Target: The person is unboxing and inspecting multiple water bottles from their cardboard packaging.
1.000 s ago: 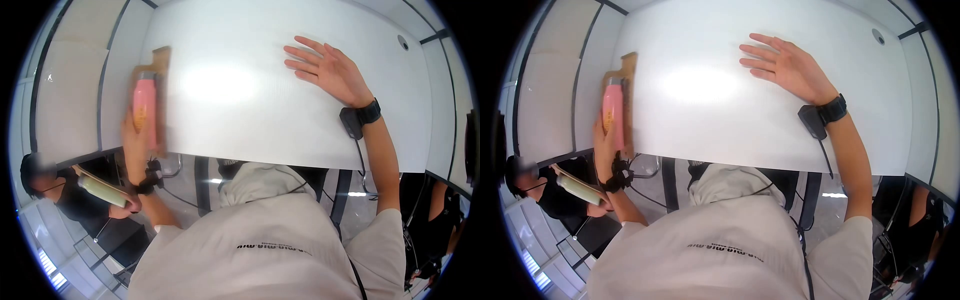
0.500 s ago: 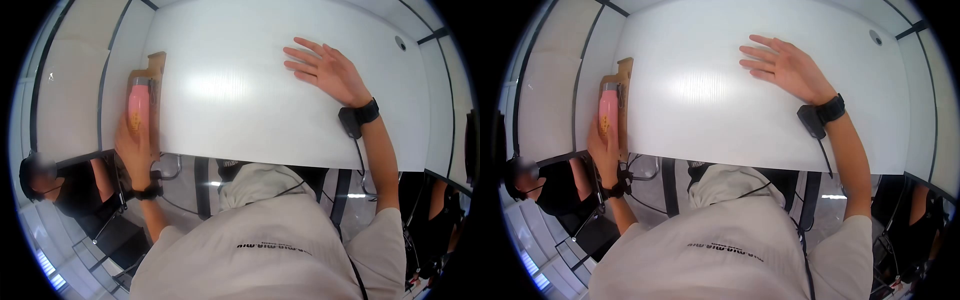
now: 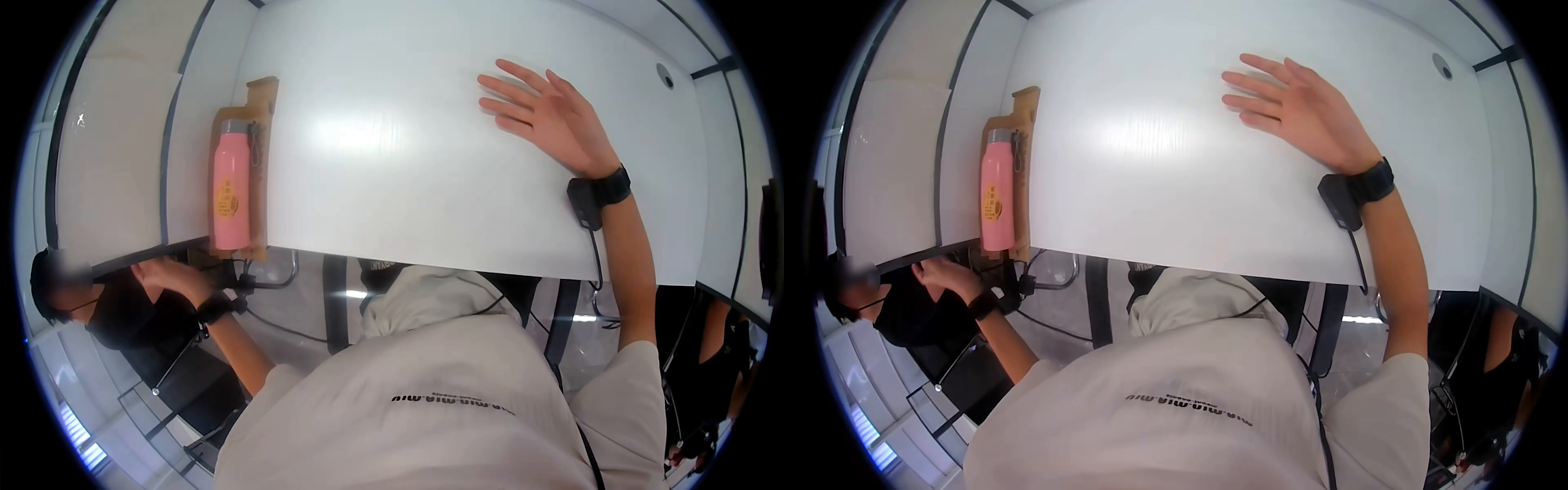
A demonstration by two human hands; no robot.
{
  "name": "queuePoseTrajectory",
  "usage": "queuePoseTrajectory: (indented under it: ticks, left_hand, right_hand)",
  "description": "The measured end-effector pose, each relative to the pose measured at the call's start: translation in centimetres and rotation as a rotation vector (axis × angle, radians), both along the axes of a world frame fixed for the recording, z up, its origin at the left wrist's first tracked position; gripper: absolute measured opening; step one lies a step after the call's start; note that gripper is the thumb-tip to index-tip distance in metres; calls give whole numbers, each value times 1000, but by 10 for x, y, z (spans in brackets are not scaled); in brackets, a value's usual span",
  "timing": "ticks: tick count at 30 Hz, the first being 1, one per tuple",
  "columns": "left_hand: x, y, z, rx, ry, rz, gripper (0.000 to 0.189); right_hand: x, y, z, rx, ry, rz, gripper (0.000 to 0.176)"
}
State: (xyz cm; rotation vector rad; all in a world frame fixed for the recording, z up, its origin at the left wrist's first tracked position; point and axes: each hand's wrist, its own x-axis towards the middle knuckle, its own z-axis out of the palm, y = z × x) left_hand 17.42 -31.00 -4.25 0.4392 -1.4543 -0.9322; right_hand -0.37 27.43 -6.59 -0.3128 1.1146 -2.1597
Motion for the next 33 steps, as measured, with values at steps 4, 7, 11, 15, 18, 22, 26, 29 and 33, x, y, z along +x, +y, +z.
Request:
queuePoseTrajectory:
  ticks: [4, 7, 11, 15, 18, 22, 26, 29, 33]
  left_hand:
    - [-2, -41, -38, -192, -431, -47, 42]
    - [-8, -45, -55, -170, -454, -117, 42]
    - [-10, -47, -64, -141, -438, -145, 41]
    - [-16, -47, -72, -120, -416, -163, 41]
    - [-20, -45, -81, -104, -398, -169, 41]
    - [-24, -45, -85, -75, -342, -175, 40]
    - [-14, -52, -70, -74, -181, -121, 40]
    - [6, 8, -19, -43, -73, 100, 65]
    - [43, 36, 26, -453, -53, 288, 74]
  right_hand:
    - [-3, 2, -4, -27, -7, 20, 68]
    - [-2, 1, -2, -18, -9, 5, 67]
    - [-2, 2, -3, -18, -27, -2, 69]
    - [-2, 2, -3, -31, -32, 5, 69]
    - [-2, 2, -4, -28, -29, 3, 69]
    - [-2, 1, -1, 5, -2, 8, 69]
    - [-2, 1, -1, -10, -17, 7, 69]
    - [-3, 2, -3, -16, -22, 5, 69]
    - [0, 1, 0, -8, -26, -1, 69]
